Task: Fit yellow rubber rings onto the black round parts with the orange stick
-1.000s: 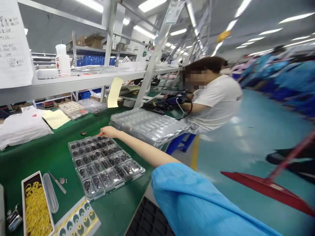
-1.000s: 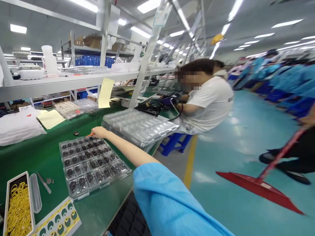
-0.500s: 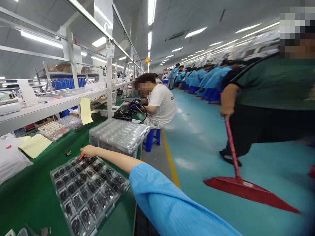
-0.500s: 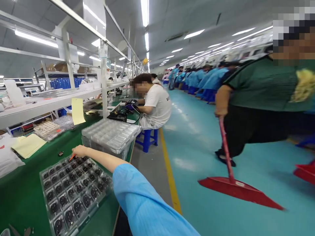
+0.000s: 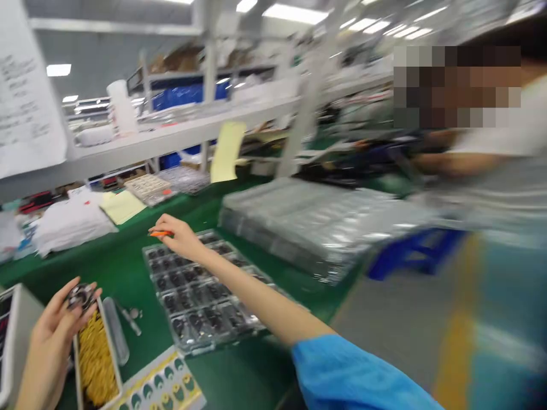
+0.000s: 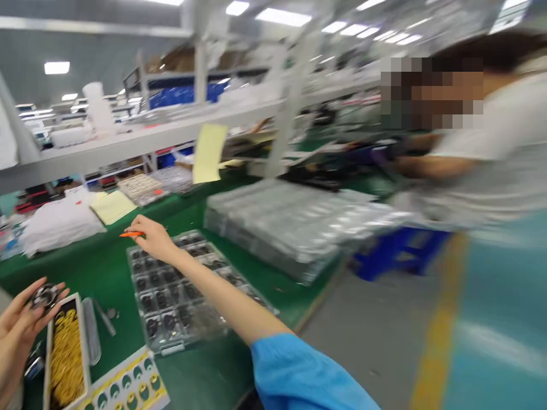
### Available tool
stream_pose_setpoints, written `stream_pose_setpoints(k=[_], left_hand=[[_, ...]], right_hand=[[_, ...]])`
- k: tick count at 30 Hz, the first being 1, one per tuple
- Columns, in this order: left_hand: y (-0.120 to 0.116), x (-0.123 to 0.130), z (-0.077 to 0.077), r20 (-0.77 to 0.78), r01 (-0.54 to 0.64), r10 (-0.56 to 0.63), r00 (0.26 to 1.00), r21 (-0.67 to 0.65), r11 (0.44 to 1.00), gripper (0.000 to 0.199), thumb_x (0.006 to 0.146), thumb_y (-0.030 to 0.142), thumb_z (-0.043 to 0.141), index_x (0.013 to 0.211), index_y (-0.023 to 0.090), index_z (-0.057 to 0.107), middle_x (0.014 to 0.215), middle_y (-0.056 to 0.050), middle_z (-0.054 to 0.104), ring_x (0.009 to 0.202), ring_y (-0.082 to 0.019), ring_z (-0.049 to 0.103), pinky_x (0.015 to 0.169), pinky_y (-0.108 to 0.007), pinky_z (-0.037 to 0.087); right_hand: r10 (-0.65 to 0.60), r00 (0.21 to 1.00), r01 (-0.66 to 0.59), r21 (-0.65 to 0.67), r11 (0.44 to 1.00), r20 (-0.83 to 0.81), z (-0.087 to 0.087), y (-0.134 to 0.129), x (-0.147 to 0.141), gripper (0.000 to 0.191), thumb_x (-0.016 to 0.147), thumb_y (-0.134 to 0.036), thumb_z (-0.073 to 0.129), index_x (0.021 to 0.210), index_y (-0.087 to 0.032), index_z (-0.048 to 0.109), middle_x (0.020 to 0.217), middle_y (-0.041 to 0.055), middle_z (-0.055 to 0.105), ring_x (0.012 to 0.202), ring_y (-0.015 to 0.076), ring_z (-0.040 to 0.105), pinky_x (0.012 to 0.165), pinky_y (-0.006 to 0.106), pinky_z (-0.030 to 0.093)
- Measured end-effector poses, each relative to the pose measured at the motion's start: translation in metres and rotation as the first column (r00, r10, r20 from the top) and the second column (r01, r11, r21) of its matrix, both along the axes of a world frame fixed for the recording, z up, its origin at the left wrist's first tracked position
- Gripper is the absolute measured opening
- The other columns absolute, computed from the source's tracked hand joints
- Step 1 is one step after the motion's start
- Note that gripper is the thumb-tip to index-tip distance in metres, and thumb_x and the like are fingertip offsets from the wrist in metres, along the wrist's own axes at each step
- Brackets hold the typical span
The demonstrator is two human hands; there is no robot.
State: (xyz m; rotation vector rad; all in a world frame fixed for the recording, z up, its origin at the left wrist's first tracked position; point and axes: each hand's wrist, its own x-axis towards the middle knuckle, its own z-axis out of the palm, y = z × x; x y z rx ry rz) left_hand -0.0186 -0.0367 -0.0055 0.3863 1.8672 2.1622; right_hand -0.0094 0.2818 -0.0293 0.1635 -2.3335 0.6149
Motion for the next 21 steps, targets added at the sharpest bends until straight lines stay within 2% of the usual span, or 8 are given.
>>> stream_pose_setpoints(k=[2, 4, 5, 7, 9, 12, 16, 21], left_hand=[[0.001, 0.006, 0.003, -0.035, 0.021, -0.019, 0.999, 0.041, 0.999, 0.055, 0.076, 0.034, 0.077, 0.124, 0.017, 0.057, 0.116, -0.012, 0.069, 0.114, -0.030, 0.062, 0.098, -0.039, 0.055], [0.002, 0.010, 0.005, -0.079, 0.047, -0.042, 0.996, 0.063, 0.997, 0.048, 0.081, 0.030, 0.072, 0.124, 0.016, 0.057, 0.116, -0.013, 0.068, 0.115, -0.030, 0.062, 0.097, -0.041, 0.055], [0.002, 0.012, 0.005, -0.110, 0.062, -0.053, 0.992, 0.074, 0.995, 0.044, 0.084, 0.028, 0.069, 0.125, 0.017, 0.057, 0.117, -0.012, 0.068, 0.115, -0.029, 0.062, 0.097, -0.042, 0.055], [0.003, 0.015, 0.005, -0.181, 0.074, -0.058, 0.982, 0.087, 0.993, 0.039, 0.088, 0.028, 0.065, 0.126, 0.020, 0.057, 0.121, -0.011, 0.066, 0.117, -0.029, 0.060, 0.097, -0.042, 0.055], [0.003, 0.018, 0.004, -0.244, 0.080, -0.060, 0.968, 0.073, 0.994, 0.038, 0.091, 0.029, 0.062, 0.127, 0.021, 0.056, 0.126, -0.011, 0.063, 0.121, -0.028, 0.057, 0.099, -0.041, 0.055], [0.004, 0.020, 0.000, -0.282, 0.090, -0.082, 0.956, 0.015, 0.996, 0.040, 0.093, 0.032, 0.060, 0.131, 0.022, 0.054, 0.130, -0.011, 0.060, 0.125, -0.028, 0.054, 0.102, -0.040, 0.053], [0.008, 0.018, -0.005, -0.308, 0.095, -0.089, 0.947, 0.004, 0.995, 0.036, 0.094, 0.030, 0.058, 0.130, 0.025, 0.054, 0.131, -0.009, 0.060, 0.123, -0.026, 0.056, 0.100, -0.038, 0.054], [0.012, 0.018, -0.007, -0.313, 0.088, -0.071, 0.947, 0.042, 0.995, 0.033, 0.094, 0.023, 0.060, 0.127, 0.028, 0.059, 0.122, -0.005, 0.065, 0.115, -0.025, 0.062, 0.097, -0.037, 0.058]], right_hand=[[0.165, 0.980, -0.176, -0.092, 0.980, -0.112, 0.015, -0.045, 0.007, 0.018, 0.094, -0.015, 0.050, 0.101, -0.014, 0.067, 0.096, 0.0072, 0.059, 0.086, 0.0165, 0.058, 0.076, 0.031, 0.049], [0.299, 0.931, -0.336, -0.170, 0.926, -0.212, 0.029, -0.082, 0.018, 0.016, 0.093, -0.019, 0.052, 0.097, -0.016, 0.068, 0.090, 0.0054, 0.058, 0.082, 0.0160, 0.057, 0.071, 0.030, 0.047], [0.353, 0.895, -0.420, -0.247, 0.873, -0.272, 0.034, -0.098, 0.023, 0.013, 0.091, -0.018, 0.056, 0.092, -0.017, 0.069, 0.086, 0.0044, 0.058, 0.079, 0.0153, 0.056, 0.067, 0.028, 0.046], [0.445, 0.856, -0.515, -0.376, 0.771, -0.262, 0.041, -0.123, 0.030, 0.009, 0.087, -0.016, 0.060, 0.084, -0.017, 0.069, 0.079, 0.0019, 0.056, 0.070, 0.0128, 0.054, 0.060, 0.025, 0.041], [0.503, 0.845, -0.521, -0.489, 0.700, -0.181, 0.041, -0.139, 0.033, 0.009, 0.084, -0.016, 0.063, 0.077, -0.017, 0.069, 0.074, 0.0005, 0.054, 0.063, 0.0110, 0.048, 0.054, 0.023, 0.037], [0.527, 0.845, -0.468, -0.596, 0.652, -0.088, 0.036, -0.148, 0.029, 0.011, 0.080, -0.019, 0.064, 0.069, -0.018, 0.068, 0.071, -0.0005, 0.050, 0.059, 0.0102, 0.043, 0.053, 0.023, 0.035], [0.531, 0.845, -0.427, -0.668, 0.610, -0.056, 0.029, -0.142, 0.023, 0.015, 0.080, -0.025, 0.065, 0.067, -0.019, 0.065, 0.075, 0.0003, 0.051, 0.060, 0.0106, 0.042, 0.054, 0.024, 0.037], [0.519, 0.855, -0.375, -0.712, 0.594, -0.017, 0.027, -0.135, 0.021, 0.014, 0.079, -0.025, 0.066, 0.067, -0.019, 0.065, 0.080, 0.0016, 0.054, 0.060, 0.0112, 0.045, 0.049, 0.024, 0.037]])
